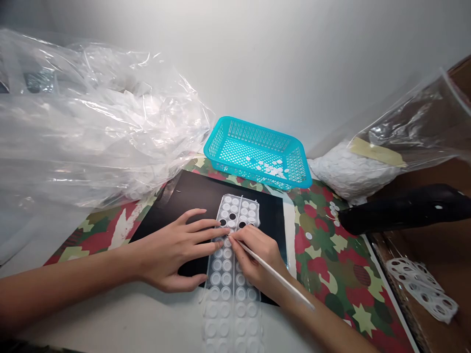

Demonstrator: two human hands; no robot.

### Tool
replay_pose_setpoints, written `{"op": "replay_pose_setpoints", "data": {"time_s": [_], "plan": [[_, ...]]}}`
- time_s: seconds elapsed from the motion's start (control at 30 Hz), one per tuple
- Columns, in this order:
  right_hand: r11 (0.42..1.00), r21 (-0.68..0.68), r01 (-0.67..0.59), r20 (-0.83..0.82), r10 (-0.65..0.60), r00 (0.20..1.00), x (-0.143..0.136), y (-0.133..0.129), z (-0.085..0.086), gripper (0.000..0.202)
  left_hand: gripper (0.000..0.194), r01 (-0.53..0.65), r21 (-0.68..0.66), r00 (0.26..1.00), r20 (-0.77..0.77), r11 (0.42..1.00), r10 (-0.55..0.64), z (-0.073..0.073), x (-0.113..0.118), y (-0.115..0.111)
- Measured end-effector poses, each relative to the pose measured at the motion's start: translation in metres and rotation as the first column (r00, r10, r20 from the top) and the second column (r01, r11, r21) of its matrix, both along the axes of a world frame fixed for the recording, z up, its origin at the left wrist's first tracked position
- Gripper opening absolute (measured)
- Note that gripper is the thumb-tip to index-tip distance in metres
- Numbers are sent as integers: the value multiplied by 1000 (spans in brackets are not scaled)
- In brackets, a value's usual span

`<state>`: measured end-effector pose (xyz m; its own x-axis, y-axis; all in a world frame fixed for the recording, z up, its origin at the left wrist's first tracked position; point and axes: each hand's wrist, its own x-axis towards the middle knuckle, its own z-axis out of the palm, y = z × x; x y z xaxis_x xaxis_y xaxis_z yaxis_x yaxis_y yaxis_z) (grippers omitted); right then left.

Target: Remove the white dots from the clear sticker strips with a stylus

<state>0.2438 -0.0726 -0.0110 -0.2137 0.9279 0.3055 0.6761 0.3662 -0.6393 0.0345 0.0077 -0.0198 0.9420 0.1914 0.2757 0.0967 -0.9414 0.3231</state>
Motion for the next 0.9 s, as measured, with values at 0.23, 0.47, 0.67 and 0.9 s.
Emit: {"op": "replay_pose_setpoints", "data": {"time_s": [0.23, 0.47, 0.67, 0.9], "plan": [[999, 10, -42, 13, 42, 999, 5, 2, -3, 13, 39, 3, 6, 1000, 0, 1000, -3, -2, 0, 1], [946, 212, -244, 184, 206, 961, 21, 11, -8, 15, 38, -4, 48, 1000, 4, 999, 4, -1, -2, 0], [899, 291, -326, 219, 269, 938, 27, 18, -12, 22, 37, -1, 71, 1000, 17, 998, -1, 1, -2, 0], [1000, -13, 26, -99, -27, 995, 30, 11, -4, 15, 28, 13, 66, 1000, 11, 998, -14, 3, -1, 0]]}}
